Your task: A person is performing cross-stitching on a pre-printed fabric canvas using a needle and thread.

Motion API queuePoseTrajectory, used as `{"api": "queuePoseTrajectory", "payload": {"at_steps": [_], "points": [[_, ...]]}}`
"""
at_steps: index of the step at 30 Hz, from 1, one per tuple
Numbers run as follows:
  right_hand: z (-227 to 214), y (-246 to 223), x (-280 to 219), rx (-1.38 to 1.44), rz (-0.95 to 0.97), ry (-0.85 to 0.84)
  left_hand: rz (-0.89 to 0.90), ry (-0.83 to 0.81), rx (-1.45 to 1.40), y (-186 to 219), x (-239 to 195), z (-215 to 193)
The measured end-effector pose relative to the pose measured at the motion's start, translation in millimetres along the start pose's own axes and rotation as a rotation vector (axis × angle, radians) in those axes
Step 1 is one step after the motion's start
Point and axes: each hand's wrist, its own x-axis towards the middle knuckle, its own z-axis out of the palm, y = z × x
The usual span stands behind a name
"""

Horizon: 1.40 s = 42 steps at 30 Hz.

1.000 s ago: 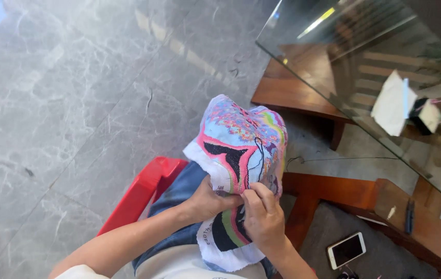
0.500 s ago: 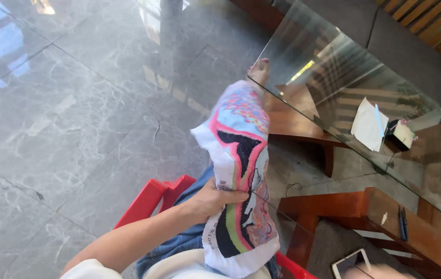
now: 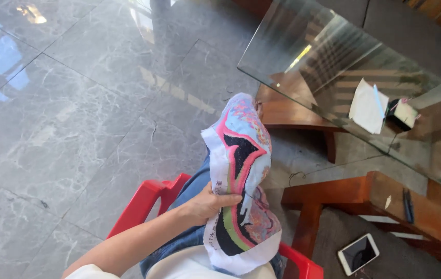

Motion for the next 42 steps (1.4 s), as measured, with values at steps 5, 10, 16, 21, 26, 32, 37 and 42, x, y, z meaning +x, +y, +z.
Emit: {"api": "queuePoseTrajectory", "payload": {"at_steps": [5,10,16,21,26,32,37,42], "points": [[99,0,86,-0.167,0.066,0.172,-0.009,0.021,0.011,-10,-2,3],[180,19,111,-0.428,0.034,-0.037,0.009,0.169,0.022,-8,-2,8],[189,36,102,-0.641,-0.536,-0.029,0.030,0.188,0.066,-14,4,1],[175,16,95,-0.330,-0.015,-0.004,0.257,0.171,0.478,-18,2,0],[176,9,99,-0.501,-0.317,0.008,0.323,0.118,0.461,-32,1,1],[178,15,96,-0.608,-0.439,0.051,0.289,0.136,0.367,-35,3,1],[178,14,95,-0.661,-0.453,0.043,0.272,0.111,0.286,-36,4,0],[179,12,96,-0.646,-0.448,0.017,0.217,0.120,0.247,-34,3,1]]}}
